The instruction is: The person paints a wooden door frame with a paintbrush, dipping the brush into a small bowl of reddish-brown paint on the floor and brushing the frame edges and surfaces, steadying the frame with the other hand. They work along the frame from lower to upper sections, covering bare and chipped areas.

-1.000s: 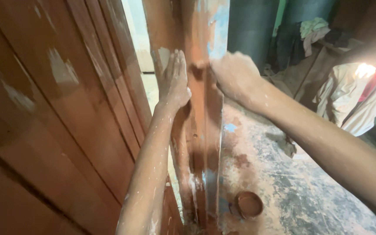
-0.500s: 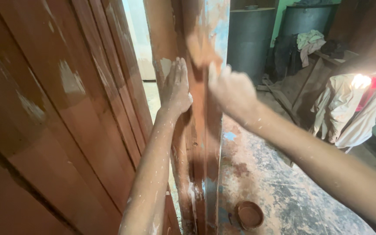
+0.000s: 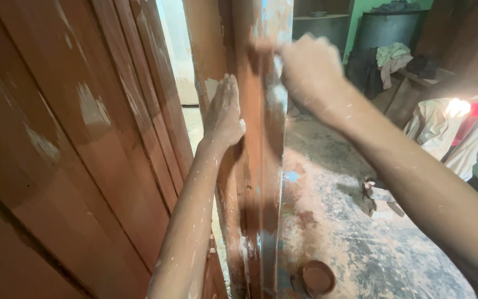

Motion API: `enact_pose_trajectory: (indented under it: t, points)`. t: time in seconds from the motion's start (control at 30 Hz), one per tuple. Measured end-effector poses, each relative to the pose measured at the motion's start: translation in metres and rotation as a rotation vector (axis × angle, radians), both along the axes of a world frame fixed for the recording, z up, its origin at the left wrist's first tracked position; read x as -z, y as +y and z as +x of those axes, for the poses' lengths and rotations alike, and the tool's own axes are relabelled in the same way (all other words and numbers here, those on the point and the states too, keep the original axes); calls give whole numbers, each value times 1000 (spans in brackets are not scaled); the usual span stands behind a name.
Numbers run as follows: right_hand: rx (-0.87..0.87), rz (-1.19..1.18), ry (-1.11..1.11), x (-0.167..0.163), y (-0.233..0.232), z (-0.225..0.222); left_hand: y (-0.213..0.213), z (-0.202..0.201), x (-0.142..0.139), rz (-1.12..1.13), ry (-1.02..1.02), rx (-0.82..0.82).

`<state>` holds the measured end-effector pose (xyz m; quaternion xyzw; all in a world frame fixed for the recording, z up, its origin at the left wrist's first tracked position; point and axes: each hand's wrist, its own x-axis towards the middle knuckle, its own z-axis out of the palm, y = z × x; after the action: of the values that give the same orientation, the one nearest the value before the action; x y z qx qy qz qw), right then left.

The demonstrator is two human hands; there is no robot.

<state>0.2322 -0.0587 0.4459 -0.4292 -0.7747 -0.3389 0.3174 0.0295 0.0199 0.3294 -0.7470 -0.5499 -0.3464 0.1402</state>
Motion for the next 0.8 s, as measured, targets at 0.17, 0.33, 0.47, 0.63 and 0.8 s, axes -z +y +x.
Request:
enact_pose_trajectory:
  t: [0.17,0.33,0.47,0.63,0.8]
  points:
    - [-248,8,239,-8,-20,34,2,-6,-5,24,8,-96]
    - [-380,-675,516,-4,7,24,2,-8,-12,50,-71,-69]
    - [-465,-593,589,19,40,23,4,-1,-16,29,-119,-89]
    - [-391,-693,816,31,64,53,8,1,-15,23,-123,-104]
    - [-392,-233,504,31,55,83,8,-5,-9,-28,-90,-139]
